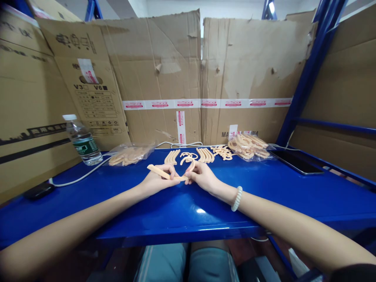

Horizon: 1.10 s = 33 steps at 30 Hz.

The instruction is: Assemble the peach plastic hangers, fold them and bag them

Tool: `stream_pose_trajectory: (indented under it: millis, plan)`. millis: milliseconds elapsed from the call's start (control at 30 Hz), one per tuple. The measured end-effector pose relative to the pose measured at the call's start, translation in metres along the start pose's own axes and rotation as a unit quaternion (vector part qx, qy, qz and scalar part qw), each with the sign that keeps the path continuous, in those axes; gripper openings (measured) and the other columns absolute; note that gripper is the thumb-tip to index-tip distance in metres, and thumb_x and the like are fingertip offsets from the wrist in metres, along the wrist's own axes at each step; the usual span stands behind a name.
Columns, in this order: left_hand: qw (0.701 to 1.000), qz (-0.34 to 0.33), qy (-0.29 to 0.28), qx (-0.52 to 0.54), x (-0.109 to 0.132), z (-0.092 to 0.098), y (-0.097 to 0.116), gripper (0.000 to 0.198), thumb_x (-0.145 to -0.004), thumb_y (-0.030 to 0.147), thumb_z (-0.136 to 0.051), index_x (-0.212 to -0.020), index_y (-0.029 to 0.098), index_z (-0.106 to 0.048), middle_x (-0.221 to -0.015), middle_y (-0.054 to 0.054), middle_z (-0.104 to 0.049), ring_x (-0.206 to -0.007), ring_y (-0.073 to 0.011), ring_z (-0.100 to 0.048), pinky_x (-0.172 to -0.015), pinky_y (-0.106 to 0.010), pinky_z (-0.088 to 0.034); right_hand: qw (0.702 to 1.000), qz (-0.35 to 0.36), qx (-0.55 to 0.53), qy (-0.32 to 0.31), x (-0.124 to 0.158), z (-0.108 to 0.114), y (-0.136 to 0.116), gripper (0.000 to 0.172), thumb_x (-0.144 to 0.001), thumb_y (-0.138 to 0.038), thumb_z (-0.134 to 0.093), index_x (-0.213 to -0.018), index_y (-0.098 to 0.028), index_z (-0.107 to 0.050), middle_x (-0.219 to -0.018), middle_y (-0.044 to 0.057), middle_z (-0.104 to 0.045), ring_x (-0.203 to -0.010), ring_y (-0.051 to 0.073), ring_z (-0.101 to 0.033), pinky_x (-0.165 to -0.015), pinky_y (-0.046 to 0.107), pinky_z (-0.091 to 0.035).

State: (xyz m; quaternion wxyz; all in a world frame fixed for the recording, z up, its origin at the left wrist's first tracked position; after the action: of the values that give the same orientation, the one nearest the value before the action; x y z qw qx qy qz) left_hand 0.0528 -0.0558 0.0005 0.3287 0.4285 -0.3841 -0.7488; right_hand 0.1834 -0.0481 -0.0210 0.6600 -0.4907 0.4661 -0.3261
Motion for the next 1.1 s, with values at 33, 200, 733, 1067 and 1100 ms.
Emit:
stream_pose_trajectory:
  millis: [33,200,733,1067,1100]
  plan:
    - [1.000,0.013,0.009,0.019,-0.001,0.002,-0.003,0.029,-0.064,0.028,-0.079,-0.060,0.016,-0.053,-0.059,0.003,-0.056,-0.053,-0.0095,-0.053,-0.050,-0.020,-0.038,1.000,0.004,0.001,0.000,0.000,0.000,-0.002,0.030,-0.068,-0.039,-0.076,-0.071,-0.019,-0.054,-0.059,-0.001,-0.065,-0.057,0.015,-0.063,-0.057,0.028,-0.049]
    - [0.991,0.062,0.046,0.113,-0.003,0.007,-0.020,0.036,-0.062,0.025,-0.081,-0.085,0.017,-0.054,-0.075,0.002,-0.063,-0.067,-0.0122,-0.063,-0.065,-0.024,-0.051,1.000,0.014,0.019,-0.002,0.002,-0.001,-0.006,0.034,-0.065,-0.043,-0.080,-0.068,-0.018,-0.058,-0.068,-0.001,-0.064,-0.059,0.012,-0.058,-0.056,0.025,-0.048]
    - [0.961,0.171,0.003,0.216,0.003,-0.011,-0.030,0.050,-0.059,0.017,-0.088,-0.090,0.014,-0.050,-0.071,-0.001,-0.070,-0.064,-0.0123,-0.069,-0.061,-0.021,-0.054,0.940,0.130,0.313,0.041,-0.030,0.064,-0.015,0.030,-0.083,-0.032,-0.064,-0.109,-0.017,-0.064,-0.106,0.013,-0.067,-0.102,0.028,-0.060,-0.093,0.050,-0.046]
    - [0.958,0.172,-0.004,0.227,0.003,-0.013,-0.026,0.057,-0.056,0.021,-0.090,-0.094,0.015,-0.048,-0.071,0.003,-0.066,-0.058,-0.0115,-0.067,-0.058,-0.022,-0.051,0.894,0.172,0.413,-0.007,-0.039,0.067,0.000,0.014,-0.078,-0.010,-0.060,-0.076,-0.020,-0.071,-0.082,0.008,-0.070,-0.090,0.025,-0.060,-0.093,0.045,-0.042]
    - [0.959,0.169,-0.005,0.227,0.003,-0.013,-0.026,0.057,-0.056,0.021,-0.090,-0.094,0.015,-0.048,-0.070,0.003,-0.066,-0.058,-0.0109,-0.067,-0.058,-0.022,-0.050,0.900,0.174,0.400,0.001,-0.040,0.069,-0.002,0.013,-0.077,-0.011,-0.061,-0.073,-0.020,-0.071,-0.079,0.007,-0.070,-0.087,0.025,-0.060,-0.092,0.044,-0.042]
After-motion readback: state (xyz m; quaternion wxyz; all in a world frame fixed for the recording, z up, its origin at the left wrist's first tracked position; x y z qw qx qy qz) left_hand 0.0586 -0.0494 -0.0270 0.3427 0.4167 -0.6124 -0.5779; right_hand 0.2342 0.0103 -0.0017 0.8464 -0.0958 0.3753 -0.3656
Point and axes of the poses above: each hand's wrist, its own x-axis away from the middle knuckle, its own z-axis out of the back of the hand, y = z × x, the point moved 8 cm from there along -x, towards the middle knuckle
